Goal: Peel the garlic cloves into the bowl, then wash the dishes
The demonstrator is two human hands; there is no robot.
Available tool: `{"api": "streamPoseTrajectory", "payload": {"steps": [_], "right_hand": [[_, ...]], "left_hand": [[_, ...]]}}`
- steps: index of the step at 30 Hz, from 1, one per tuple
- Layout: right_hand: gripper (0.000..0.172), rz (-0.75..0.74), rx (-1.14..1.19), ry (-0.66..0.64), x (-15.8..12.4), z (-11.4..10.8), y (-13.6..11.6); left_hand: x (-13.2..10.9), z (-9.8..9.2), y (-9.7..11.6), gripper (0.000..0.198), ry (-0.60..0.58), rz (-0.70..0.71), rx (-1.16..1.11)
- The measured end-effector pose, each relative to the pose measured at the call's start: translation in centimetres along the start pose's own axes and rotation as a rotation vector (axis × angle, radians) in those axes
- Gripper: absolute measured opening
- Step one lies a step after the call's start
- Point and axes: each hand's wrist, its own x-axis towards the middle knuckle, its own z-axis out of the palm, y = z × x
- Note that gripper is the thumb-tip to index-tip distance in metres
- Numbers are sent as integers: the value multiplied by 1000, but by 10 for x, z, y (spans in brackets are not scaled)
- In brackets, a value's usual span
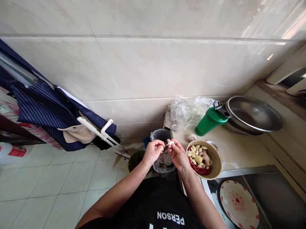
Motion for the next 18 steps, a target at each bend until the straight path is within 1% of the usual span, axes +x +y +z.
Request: {"api": "streamPoseTrajectory", "payload": {"steps": [4, 8, 12, 15, 18], "right_hand": [[23, -57, -97, -34, -2, 1, 1], [22, -146, -260, -47, -6, 3, 0], [20, -206, -373, -75, -7, 4, -2], [20, -198, -411, -73, -7, 4, -3], [22, -177, -400, -57, -7, 6, -3]], "left_hand": [[-1, 3, 3, 19, -56, -51, -126], [-1, 5, 4, 26, -10, -52, -190], [0, 4, 4, 25, 32, -37, -193], [0, 3, 4, 23, 33, -45, -205], [-1, 3, 5, 20, 40, -45, -208]]}}
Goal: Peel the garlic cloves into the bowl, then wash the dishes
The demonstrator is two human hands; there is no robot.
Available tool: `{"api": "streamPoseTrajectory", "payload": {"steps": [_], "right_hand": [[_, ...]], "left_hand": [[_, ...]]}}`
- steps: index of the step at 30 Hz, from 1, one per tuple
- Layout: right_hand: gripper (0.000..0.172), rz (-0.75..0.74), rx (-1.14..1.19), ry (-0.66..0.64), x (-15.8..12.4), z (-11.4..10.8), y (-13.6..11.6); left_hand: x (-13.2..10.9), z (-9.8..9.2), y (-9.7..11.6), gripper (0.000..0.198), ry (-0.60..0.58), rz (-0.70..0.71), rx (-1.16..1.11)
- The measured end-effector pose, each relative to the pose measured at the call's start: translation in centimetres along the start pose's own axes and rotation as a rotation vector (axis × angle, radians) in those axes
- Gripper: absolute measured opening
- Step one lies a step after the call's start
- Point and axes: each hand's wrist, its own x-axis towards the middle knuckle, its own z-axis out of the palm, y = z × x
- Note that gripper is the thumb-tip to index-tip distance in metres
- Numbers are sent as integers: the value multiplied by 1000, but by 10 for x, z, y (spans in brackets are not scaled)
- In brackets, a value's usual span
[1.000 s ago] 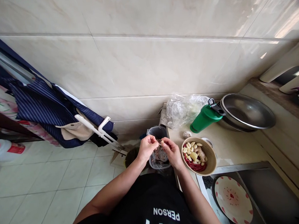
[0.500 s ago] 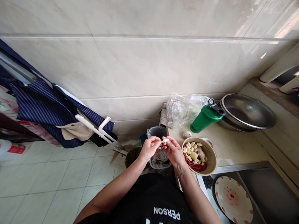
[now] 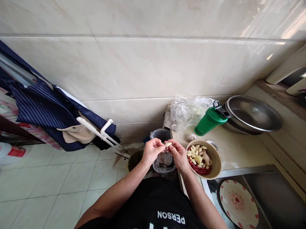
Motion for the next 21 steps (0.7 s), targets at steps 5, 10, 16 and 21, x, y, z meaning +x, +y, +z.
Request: {"api": "streamPoseTrajectory", "payload": {"steps": [5, 10, 16, 21], "right_hand": [[22, 43, 62, -13, 0, 5, -1], [22, 110, 123, 14, 0, 7, 2], [23, 58, 24, -22, -2, 3, 0], [31, 79, 138, -23, -1, -4, -4]], "left_hand": [[-3, 2, 3, 18, 47, 42, -4], [-5, 4, 4, 19, -12, 7, 27], [-4, 3, -1, 16, -15, 12, 96], [-2, 0, -2, 6, 11, 141, 242]]}}
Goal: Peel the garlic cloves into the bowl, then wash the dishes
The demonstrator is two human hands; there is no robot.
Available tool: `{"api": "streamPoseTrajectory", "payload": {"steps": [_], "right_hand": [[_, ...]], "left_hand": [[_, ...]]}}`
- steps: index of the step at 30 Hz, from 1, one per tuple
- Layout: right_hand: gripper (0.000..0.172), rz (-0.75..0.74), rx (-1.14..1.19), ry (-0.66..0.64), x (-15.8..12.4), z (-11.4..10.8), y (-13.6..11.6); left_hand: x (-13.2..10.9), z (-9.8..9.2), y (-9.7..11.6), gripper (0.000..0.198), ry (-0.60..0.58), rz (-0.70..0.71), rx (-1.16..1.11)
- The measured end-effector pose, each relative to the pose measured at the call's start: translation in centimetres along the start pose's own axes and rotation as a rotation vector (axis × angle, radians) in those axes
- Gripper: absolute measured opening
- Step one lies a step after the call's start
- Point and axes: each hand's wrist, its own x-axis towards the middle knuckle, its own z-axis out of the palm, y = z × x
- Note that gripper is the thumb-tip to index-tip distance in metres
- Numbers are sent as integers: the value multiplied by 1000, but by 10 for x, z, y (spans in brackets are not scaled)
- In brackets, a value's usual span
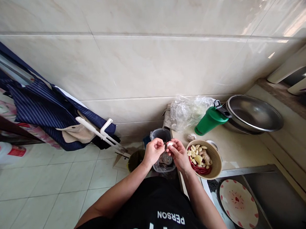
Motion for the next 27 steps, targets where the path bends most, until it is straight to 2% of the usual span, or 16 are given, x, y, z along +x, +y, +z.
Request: {"api": "streamPoseTrajectory", "payload": {"steps": [2, 5, 8, 12, 21, 27], "right_hand": [[28, 15, 1, -22, 0, -3, -2], [23, -5, -76, -40, 1, -7, -3], [21, -72, -214, -19, 3, -11, 1], [25, -154, -376, 46, 4, -14, 8], [14, -499, -966, 12, 2, -13, 0], [16, -596, -1095, -10, -3, -4, -7]], "left_hand": [[1, -2, 0, 9, 34, 44, 52], [1, -3, 2, 11, -4, 77, 62], [0, -2, 6, 12, -56, 58, 18], [-1, -1, 5, 14, -55, -10, -8], [-2, -1, -2, 17, 7, 8, -41], [-4, -1, 1, 17, 14, 1, -34]]}}
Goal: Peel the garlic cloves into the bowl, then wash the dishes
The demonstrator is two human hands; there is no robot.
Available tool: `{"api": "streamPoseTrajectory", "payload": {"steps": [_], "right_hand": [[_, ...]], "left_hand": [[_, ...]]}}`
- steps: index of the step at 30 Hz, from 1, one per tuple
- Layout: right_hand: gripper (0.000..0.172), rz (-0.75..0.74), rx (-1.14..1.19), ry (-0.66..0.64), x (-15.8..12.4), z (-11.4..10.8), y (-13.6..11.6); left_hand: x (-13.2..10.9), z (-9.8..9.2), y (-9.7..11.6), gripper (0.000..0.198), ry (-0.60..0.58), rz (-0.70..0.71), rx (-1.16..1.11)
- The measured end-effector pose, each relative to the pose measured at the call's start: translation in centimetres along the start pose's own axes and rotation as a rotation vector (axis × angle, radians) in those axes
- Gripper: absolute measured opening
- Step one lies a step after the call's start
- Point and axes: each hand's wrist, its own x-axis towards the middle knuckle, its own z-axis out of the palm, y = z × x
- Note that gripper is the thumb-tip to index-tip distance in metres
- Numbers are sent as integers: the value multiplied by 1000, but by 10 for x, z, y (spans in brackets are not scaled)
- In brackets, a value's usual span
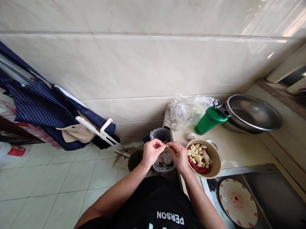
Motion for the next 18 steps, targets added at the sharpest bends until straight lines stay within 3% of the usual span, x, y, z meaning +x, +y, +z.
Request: {"api": "streamPoseTrajectory", "payload": {"steps": [7, 11, 18], "right_hand": [[19, -1, -22, 6, -1, 4, -10], [15, 82, 78, 15, -3, 12, -11], [13, 547, 878, 117, -4, 29, -3]], "left_hand": [[-1, 0, -1, 15, 42, 0, -39], [0, 2, -1, 17, 106, 0, -79], [2, 8, -1, 16, 151, -80, -162]]}}
